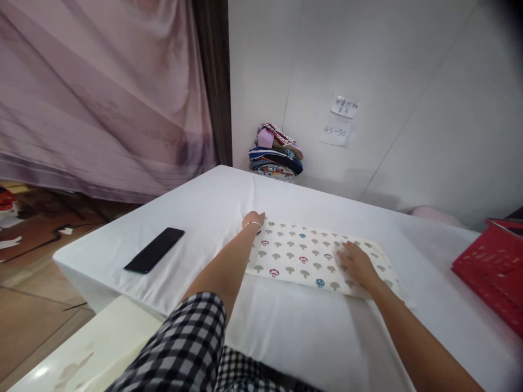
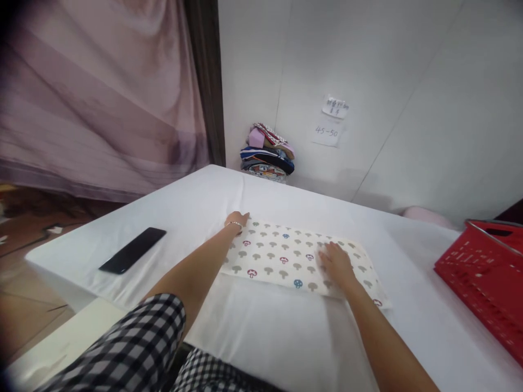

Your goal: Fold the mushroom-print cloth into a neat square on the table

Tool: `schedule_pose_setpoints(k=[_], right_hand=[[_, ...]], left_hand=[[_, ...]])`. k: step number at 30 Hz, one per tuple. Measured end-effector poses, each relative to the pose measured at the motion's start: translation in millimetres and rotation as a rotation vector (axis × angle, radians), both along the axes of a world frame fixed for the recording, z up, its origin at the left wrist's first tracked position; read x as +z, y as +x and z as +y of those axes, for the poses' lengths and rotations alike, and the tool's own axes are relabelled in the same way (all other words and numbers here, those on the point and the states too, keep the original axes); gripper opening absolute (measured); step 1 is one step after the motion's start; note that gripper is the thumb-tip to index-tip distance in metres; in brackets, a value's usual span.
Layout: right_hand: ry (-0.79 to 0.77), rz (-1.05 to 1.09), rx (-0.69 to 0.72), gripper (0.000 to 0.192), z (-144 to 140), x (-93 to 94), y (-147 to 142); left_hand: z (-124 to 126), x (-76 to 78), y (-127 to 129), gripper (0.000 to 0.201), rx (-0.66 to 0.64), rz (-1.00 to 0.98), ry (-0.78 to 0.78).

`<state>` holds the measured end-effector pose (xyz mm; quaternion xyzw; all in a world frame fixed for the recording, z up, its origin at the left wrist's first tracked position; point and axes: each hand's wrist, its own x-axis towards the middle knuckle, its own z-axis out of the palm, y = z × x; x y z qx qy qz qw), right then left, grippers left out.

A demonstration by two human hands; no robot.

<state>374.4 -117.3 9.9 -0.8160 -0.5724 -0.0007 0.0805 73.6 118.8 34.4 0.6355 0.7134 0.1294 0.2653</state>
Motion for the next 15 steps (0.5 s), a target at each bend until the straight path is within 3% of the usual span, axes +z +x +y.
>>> schedule_pose_setpoints(k=[7, 15], right_hand=[[-0.087, -0.028, -0.162, 0.054, 53.2, -17.6, 17.0], [-0.045, -0.035, -0.158, 0.057, 54.5, -34.2, 18.6]], left_hand=[[6.6, -11.1, 9.9, 0.037, -0.019, 0.005, 0.027], [-1.5, -21.2, 0.0, 0.045, 0.062, -0.002, 0.075]])
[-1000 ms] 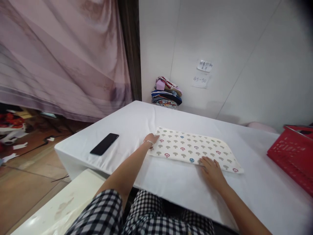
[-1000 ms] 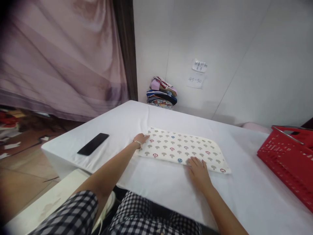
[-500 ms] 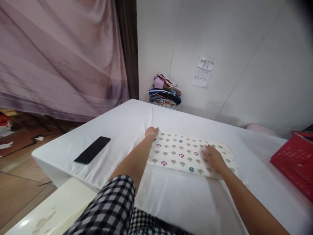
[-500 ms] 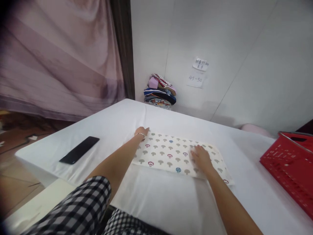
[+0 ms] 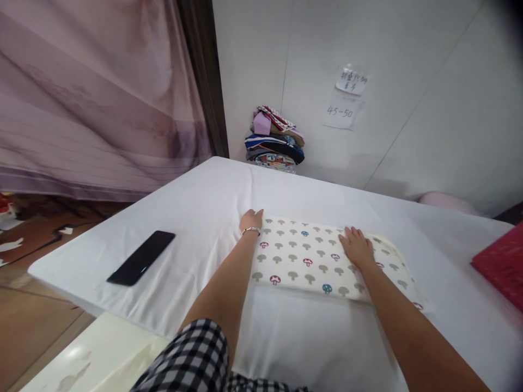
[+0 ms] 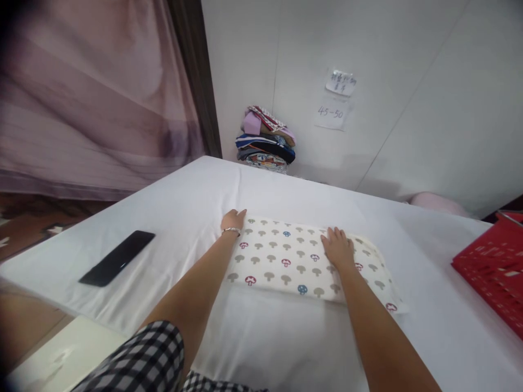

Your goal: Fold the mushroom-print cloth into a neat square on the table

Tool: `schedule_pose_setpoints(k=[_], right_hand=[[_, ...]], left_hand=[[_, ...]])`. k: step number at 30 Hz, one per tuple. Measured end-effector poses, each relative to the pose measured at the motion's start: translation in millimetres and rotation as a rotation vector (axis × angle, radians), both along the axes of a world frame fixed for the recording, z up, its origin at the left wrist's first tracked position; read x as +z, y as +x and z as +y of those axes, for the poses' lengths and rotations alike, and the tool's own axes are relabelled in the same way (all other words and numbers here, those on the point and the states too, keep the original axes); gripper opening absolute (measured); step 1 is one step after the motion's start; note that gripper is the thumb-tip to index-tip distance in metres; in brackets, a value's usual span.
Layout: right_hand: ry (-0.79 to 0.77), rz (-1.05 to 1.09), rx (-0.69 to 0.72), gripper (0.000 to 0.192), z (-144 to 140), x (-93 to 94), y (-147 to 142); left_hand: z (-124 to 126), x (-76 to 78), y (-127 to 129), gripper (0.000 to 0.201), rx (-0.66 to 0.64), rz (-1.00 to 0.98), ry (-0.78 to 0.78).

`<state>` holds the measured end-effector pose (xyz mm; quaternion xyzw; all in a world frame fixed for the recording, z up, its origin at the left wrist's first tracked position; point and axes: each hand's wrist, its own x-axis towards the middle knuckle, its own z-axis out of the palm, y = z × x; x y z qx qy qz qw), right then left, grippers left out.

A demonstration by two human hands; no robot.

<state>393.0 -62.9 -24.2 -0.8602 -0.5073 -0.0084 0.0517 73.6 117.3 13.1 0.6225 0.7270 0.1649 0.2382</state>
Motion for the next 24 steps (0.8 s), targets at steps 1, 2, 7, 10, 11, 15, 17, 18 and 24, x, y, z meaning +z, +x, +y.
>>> schedule_pose_setpoints(k=[1, 2, 7, 10, 11, 15, 17, 18, 24], right_hand=[[0.004, -0.004, 0.003, 0.057, -0.3, -0.1, 0.6], [0.007, -0.009, 0.010, 0.056, -0.5, -0.2, 1.2], [0.016, -0.021, 0.047, 0.052, -1.0, -0.3, 1.8], [0.003, 0.004, 0.021, 0.054, -0.8, 2.1, -0.9], [-0.003, 0.014, 0.011, 0.054, -0.6, 3.3, -2.0], [-0.005, 0.041, -0.012, 0.054, 0.4, 8.8, -6.1], [0.002, 0.052, -0.007, 0.053, 0.6, 11.6, -7.5], [0.003, 0.060, 0.002, 0.053, 0.6, 13.0, -7.9], [0.001, 0.106, 0.002, 0.054, 1.7, 18.8, -9.9]], left_hand=[[-0.7, 0.5, 0.1, 0.045, 0.009, 0.002, 0.003], [-1.3, 1.1, 0.4, 0.044, 0.017, 0.006, 0.006], [-3.1, 1.5, 3.2, 0.037, 0.024, 0.043, 0.018], [-2.7, 0.2, 4.5, 0.034, 0.011, 0.064, 0.030], [-2.5, 0.0, 4.9, 0.034, 0.008, 0.070, 0.035], [-2.8, 1.8, 6.7, 0.035, 0.002, 0.112, 0.062], [-3.4, 4.7, 8.1, 0.037, 0.006, 0.142, 0.075], [-3.7, 6.4, 8.9, 0.039, 0.005, 0.148, 0.077], [-1.0, 9.4, 12.9, 0.044, 0.000, 0.170, 0.094]])
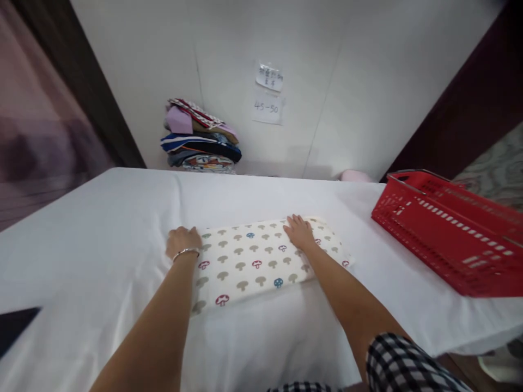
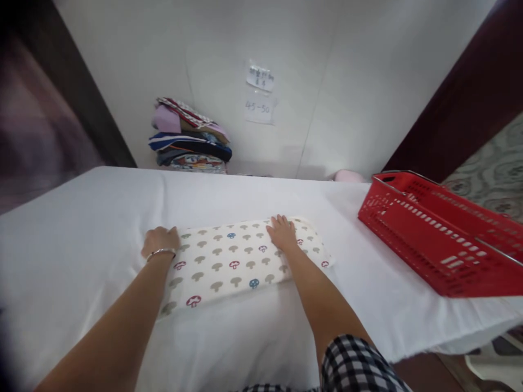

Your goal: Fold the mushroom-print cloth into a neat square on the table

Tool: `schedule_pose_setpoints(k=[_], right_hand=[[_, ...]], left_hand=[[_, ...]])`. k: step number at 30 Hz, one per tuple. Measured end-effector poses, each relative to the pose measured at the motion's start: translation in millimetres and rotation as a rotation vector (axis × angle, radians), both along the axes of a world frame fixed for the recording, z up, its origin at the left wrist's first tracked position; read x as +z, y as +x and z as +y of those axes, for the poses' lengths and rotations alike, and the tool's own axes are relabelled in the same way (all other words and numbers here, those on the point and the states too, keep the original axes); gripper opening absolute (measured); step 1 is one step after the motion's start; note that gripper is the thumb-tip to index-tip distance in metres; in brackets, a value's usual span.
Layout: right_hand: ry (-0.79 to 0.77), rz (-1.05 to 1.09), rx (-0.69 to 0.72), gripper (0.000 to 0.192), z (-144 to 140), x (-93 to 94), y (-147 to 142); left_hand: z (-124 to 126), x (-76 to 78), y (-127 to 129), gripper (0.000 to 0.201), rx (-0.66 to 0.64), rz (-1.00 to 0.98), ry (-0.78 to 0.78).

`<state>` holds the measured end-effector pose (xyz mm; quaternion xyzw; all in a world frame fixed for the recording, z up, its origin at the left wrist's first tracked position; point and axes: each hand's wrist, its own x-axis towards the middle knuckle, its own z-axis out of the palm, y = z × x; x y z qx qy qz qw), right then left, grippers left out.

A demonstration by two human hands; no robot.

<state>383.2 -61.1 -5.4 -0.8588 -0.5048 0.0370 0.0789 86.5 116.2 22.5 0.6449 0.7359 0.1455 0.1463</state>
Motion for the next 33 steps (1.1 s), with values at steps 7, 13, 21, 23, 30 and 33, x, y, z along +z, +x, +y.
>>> schedule_pose_setpoints(k=[7, 13, 21, 23, 30, 33], right_hand=[[-0.045, 0.137, 0.016, 0.059, -0.5, 11.1, 6.3], [0.143, 0.006, -0.181, 0.047, -30.4, 18.3, 54.9], [0.180, 0.084, -0.193, 0.041, -44.8, 20.5, 96.2], [0.198, 0.110, -0.176, 0.036, -41.8, 18.8, 96.1], [0.228, 0.356, -0.189, 0.042, -38.6, 19.1, 110.7], [0.216, 0.469, -0.163, 0.038, -40.3, 26.3, 119.8]], left_hand=[[1.6, -2.9, -0.5, 0.049, -0.015, -0.035, 0.022], [1.2, 1.3, -0.5, 0.049, -0.029, -0.008, -0.004], [4.8, 0.8, 0.8, 0.049, -0.013, 0.076, -0.030], [5.5, 0.4, 0.9, 0.049, -0.014, 0.091, -0.030], [7.4, -1.9, 1.3, 0.047, 0.011, 0.115, -0.026], [7.7, -2.1, 1.1, 0.047, 0.002, 0.119, -0.031]])
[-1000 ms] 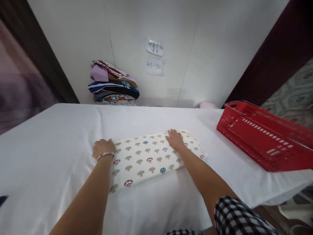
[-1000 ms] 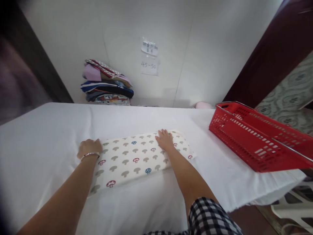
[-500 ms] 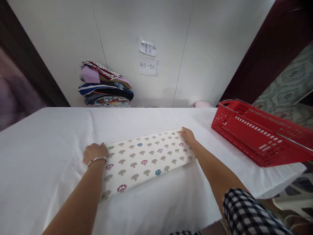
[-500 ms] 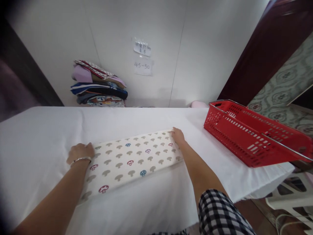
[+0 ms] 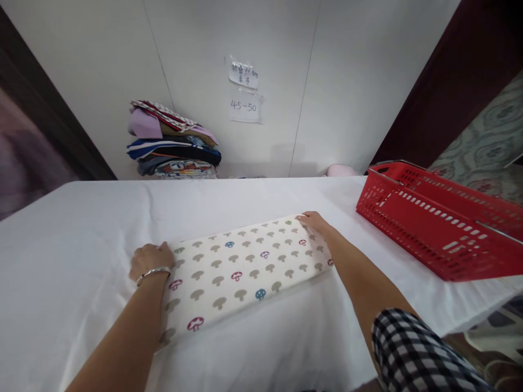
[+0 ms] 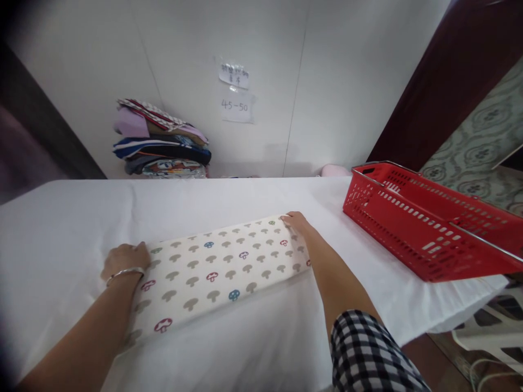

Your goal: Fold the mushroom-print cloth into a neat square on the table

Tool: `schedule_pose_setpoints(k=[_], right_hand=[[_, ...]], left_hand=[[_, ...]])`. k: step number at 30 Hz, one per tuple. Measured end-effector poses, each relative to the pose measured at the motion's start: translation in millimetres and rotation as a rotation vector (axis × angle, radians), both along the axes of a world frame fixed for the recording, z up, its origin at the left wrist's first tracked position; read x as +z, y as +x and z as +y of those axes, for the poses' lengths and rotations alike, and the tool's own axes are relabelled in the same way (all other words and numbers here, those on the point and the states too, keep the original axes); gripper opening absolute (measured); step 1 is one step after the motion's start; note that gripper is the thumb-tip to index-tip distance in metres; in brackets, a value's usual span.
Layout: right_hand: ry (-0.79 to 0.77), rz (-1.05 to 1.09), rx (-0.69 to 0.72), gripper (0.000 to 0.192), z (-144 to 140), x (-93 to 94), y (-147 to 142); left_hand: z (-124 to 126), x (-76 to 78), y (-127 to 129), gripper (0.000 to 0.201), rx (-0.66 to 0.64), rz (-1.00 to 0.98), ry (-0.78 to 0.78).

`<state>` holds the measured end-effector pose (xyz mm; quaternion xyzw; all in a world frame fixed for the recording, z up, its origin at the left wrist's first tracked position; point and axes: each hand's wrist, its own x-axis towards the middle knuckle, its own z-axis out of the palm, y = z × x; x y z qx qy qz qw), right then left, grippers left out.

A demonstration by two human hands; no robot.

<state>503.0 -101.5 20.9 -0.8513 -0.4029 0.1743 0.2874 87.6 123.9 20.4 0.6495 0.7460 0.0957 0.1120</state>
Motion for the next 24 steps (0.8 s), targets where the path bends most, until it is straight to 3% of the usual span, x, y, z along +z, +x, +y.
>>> schedule_pose_setpoints(k=[6, 18, 24], right_hand=[[-0.037, 0.112, -0.027, 0.043, 3.0, 7.1, 4.4], [-0.159, -0.245, -0.202, 0.034, 22.5, -13.8, -4.6], [-0.180, -0.427, -0.235, 0.038, 19.5, -8.1, -13.9]], left_hand=[[-0.7, 2.2, 0.3, 0.046, 0.003, 0.011, -0.022], [3.2, -0.4, -1.9, 0.051, -0.011, -0.019, -0.024], [0.4, 3.1, -0.7, 0.051, -0.016, -0.018, -0.015]])
